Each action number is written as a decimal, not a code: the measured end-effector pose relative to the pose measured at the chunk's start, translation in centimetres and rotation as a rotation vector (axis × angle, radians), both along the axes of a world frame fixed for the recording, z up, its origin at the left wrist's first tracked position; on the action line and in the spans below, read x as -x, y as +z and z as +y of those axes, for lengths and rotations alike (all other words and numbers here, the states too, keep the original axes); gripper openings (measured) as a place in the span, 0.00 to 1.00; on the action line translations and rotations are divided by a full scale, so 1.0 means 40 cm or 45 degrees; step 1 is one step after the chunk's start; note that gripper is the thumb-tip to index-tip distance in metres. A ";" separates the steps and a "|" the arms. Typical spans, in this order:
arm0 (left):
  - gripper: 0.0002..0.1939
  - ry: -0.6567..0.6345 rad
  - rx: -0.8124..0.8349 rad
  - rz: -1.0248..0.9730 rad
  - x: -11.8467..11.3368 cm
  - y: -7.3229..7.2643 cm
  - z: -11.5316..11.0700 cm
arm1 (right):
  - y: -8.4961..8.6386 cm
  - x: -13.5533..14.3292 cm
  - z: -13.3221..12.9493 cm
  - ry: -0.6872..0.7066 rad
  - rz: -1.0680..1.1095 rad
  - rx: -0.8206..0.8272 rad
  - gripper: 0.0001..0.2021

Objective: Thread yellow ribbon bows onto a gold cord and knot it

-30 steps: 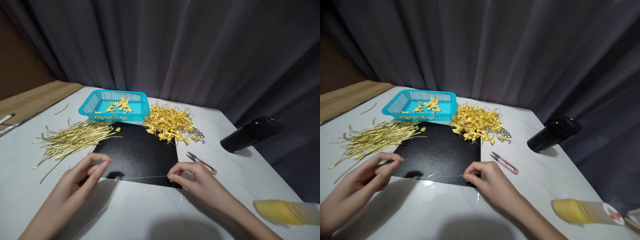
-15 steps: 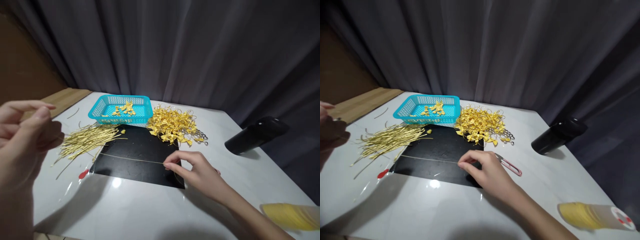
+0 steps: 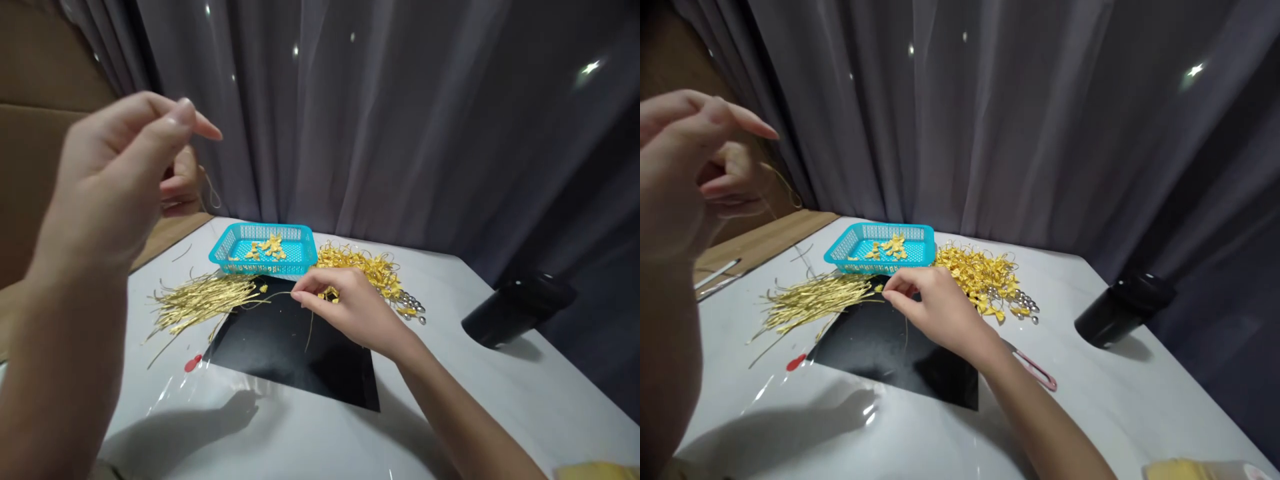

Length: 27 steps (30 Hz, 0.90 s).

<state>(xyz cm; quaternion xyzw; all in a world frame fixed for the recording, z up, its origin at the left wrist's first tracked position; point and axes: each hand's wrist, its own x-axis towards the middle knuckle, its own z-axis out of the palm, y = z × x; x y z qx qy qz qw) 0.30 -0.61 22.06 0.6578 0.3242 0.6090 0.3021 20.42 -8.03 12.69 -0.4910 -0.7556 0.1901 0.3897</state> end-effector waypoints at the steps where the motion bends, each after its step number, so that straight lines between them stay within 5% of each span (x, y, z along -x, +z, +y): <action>1: 0.15 -0.068 -0.089 -0.003 -0.010 0.007 -0.008 | 0.006 0.001 0.004 -0.002 0.012 -0.005 0.06; 9: 0.16 -0.595 0.001 -0.218 -0.051 -0.020 0.032 | 0.045 -0.006 0.012 0.010 0.100 -0.061 0.06; 18: 0.26 -0.834 0.304 -0.229 -0.083 -0.118 0.084 | 0.046 -0.018 0.014 0.135 0.281 -0.039 0.04; 27: 0.24 -0.874 0.398 -0.158 -0.129 -0.175 0.097 | -0.034 0.037 0.085 0.260 0.613 0.108 0.07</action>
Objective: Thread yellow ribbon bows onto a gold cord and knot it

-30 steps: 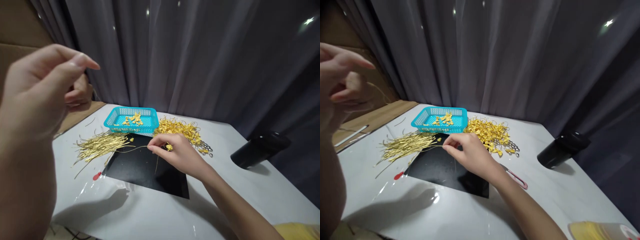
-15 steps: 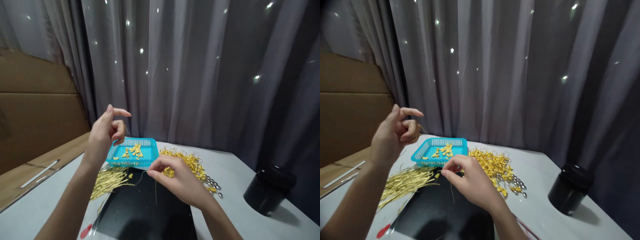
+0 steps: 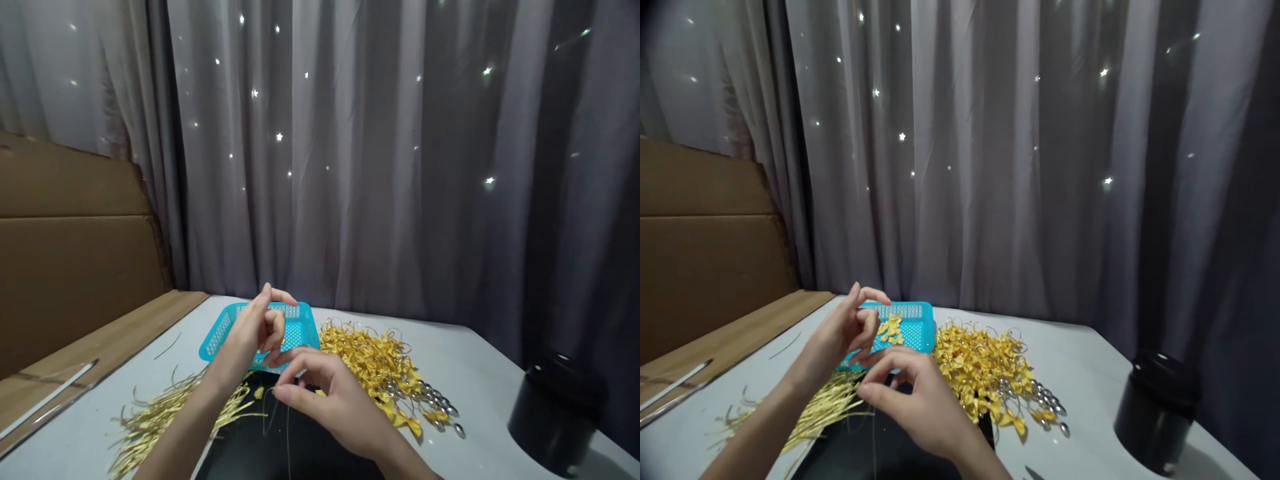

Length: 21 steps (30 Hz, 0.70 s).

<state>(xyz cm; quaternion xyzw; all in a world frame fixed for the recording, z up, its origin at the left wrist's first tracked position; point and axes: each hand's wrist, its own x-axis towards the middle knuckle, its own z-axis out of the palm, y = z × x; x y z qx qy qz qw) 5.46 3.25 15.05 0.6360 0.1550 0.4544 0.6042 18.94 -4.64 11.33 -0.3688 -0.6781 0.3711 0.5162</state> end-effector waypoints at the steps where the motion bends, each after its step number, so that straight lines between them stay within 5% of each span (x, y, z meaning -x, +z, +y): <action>1: 0.23 0.006 0.003 -0.001 -0.003 0.000 0.000 | -0.008 0.002 0.004 0.012 0.023 0.028 0.07; 15: 0.17 0.164 0.109 -0.312 0.017 -0.005 0.073 | -0.043 -0.001 0.010 0.044 -0.160 0.267 0.08; 21: 0.13 0.204 0.148 -0.480 0.045 -0.001 0.107 | 0.004 -0.034 -0.016 -0.139 -0.452 0.065 0.03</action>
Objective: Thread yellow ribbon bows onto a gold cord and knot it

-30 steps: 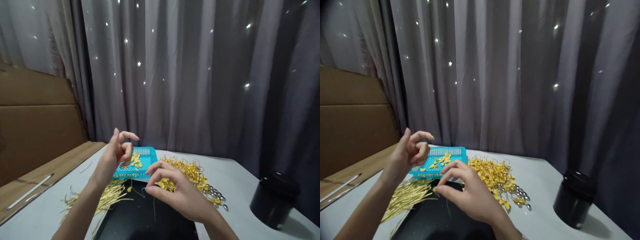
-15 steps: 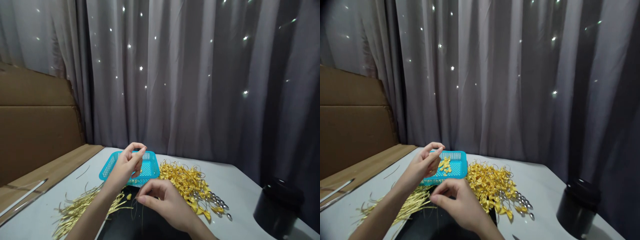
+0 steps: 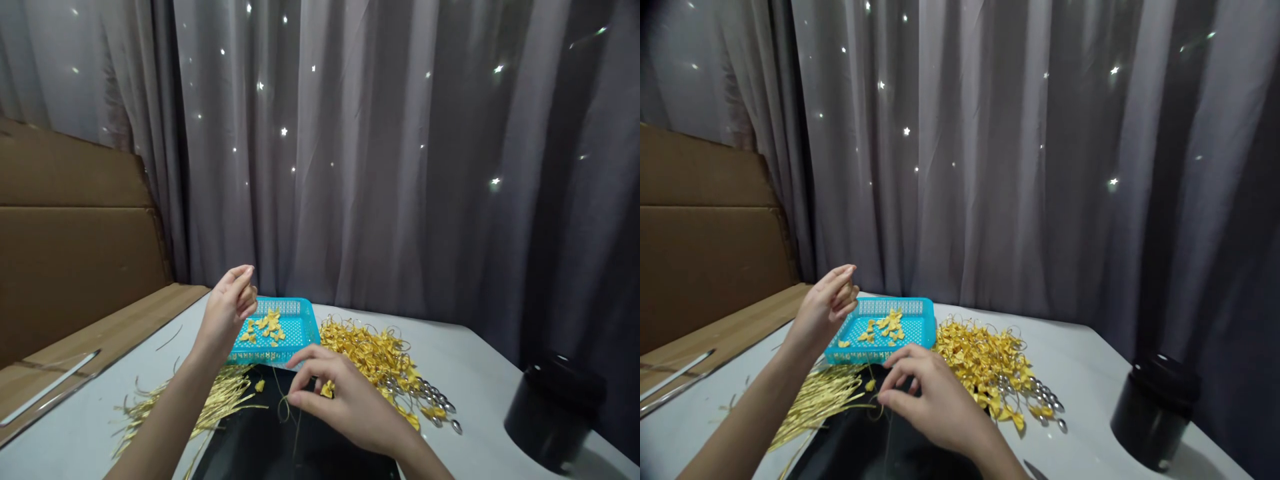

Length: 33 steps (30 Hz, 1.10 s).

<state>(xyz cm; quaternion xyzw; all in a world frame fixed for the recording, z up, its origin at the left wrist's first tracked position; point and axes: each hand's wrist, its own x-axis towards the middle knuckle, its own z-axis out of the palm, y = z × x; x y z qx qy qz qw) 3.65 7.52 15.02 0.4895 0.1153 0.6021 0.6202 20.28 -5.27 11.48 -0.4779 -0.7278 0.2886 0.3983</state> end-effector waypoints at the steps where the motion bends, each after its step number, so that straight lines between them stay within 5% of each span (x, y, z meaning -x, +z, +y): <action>1: 0.12 -0.042 0.010 0.008 0.005 0.001 0.002 | 0.011 -0.008 -0.006 -0.048 -0.036 -0.034 0.04; 8: 0.21 -0.642 0.118 0.256 0.005 0.001 -0.015 | 0.056 -0.046 -0.037 -0.141 -0.096 -0.223 0.05; 13: 0.23 -0.938 0.139 0.330 -0.015 -0.013 -0.039 | 0.059 -0.042 -0.039 -0.049 0.028 -0.164 0.05; 18: 0.16 -0.991 0.142 0.301 -0.023 -0.023 -0.054 | 0.068 -0.049 -0.046 -0.065 0.119 -0.017 0.04; 23: 0.14 -0.978 0.171 0.255 -0.027 -0.023 -0.060 | 0.075 -0.052 -0.050 -0.075 0.169 -0.135 0.05; 33: 0.15 -0.981 0.200 0.246 -0.035 -0.029 -0.073 | 0.018 -0.019 0.000 0.076 0.467 0.063 0.08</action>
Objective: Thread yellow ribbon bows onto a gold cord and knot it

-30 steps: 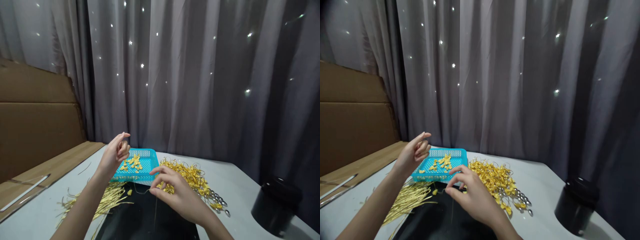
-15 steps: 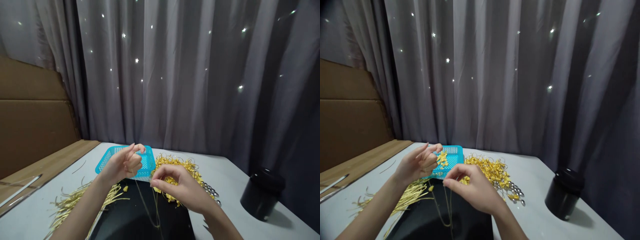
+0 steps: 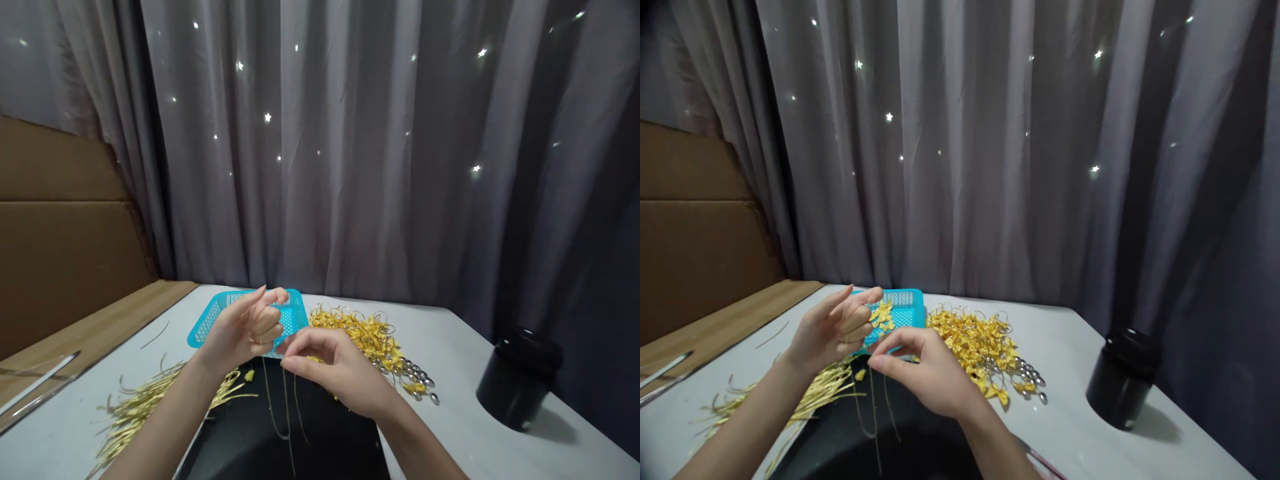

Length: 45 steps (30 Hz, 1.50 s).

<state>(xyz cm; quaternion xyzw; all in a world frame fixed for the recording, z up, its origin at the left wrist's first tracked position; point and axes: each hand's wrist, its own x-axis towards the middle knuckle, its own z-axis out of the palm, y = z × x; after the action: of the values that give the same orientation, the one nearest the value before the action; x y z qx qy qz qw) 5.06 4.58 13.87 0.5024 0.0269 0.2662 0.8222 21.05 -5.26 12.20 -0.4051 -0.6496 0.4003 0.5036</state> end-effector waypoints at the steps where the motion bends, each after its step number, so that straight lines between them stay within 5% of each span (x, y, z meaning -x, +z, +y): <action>1: 0.15 0.002 -0.009 0.007 0.000 -0.001 0.002 | -0.001 0.000 0.001 -0.001 0.022 0.029 0.08; 16: 0.16 0.013 -0.253 0.328 0.032 -0.022 0.078 | 0.074 -0.107 -0.050 -0.173 -0.089 0.024 0.11; 25: 0.10 0.386 -0.276 0.327 -0.013 -0.032 0.069 | 0.084 -0.134 -0.055 -0.139 -0.146 0.083 0.12; 32: 0.18 -0.022 -0.371 0.462 -0.044 -0.011 -0.054 | 0.073 -0.130 -0.057 0.003 -0.201 0.129 0.11; 45: 0.10 0.057 -0.701 0.570 -0.041 -0.004 -0.052 | 0.079 -0.120 -0.070 -0.014 -0.445 0.144 0.12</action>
<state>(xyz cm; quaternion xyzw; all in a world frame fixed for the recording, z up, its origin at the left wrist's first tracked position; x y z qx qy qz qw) 6.69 2.50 13.70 0.7502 0.1446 0.1649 0.6237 25.85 -8.04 15.36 -0.4996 -0.7014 0.3572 0.3617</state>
